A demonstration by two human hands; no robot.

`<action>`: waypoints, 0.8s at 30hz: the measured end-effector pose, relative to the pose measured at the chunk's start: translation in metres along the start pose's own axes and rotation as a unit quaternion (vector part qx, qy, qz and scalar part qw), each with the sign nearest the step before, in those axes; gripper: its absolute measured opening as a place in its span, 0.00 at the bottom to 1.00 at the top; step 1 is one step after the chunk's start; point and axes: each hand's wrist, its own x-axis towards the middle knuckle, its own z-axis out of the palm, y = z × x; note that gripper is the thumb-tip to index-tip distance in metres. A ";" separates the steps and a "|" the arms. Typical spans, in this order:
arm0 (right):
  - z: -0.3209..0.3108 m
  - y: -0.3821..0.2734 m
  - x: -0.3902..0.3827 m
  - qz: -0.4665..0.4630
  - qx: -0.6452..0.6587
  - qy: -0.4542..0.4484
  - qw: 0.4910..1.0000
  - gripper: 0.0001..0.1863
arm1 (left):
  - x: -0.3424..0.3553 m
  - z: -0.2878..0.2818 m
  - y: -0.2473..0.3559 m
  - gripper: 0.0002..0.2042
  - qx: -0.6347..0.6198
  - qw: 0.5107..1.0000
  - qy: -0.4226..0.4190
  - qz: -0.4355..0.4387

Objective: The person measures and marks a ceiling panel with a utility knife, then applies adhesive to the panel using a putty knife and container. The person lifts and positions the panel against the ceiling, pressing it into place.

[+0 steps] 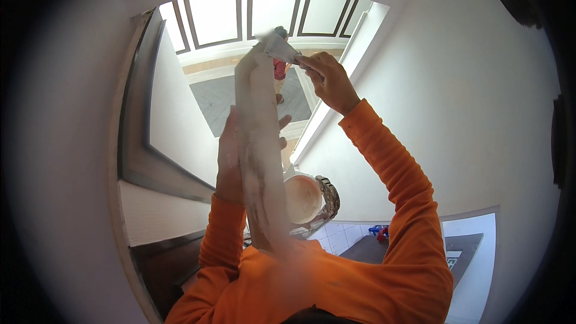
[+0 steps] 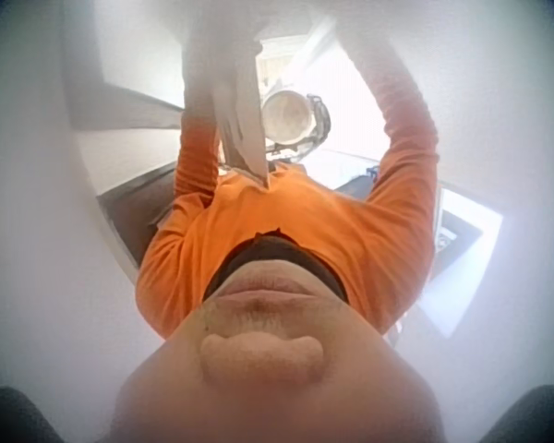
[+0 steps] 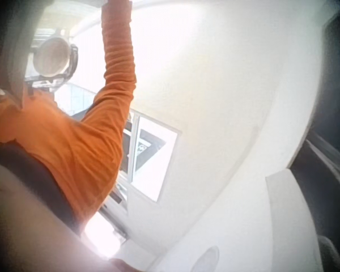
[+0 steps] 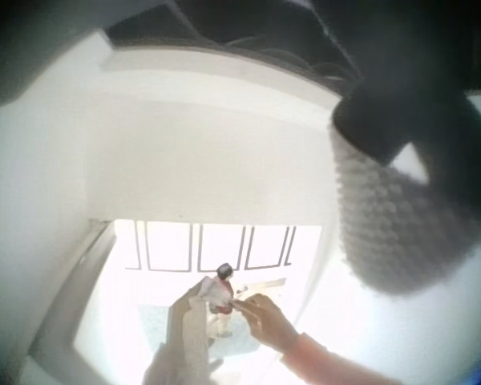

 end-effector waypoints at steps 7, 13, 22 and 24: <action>-0.018 0.014 -0.009 0.017 0.044 0.009 0.999 0.24 | 0.000 0.008 0.008 0.35 0.012 0.999 0.031 -0.008; -0.063 0.018 0.037 -0.081 0.065 -0.083 0.991 0.17 | -0.001 0.013 0.000 0.34 0.054 0.996 0.044 -0.049; -0.077 0.032 0.087 -0.076 -0.047 -0.255 0.963 0.18 | -0.001 0.024 -0.006 0.33 0.105 0.993 0.028 -0.045; -0.070 0.038 0.088 -0.092 -0.095 -0.247 0.960 0.21 | 0.009 -0.001 -0.009 0.33 0.056 0.996 -0.001 -0.071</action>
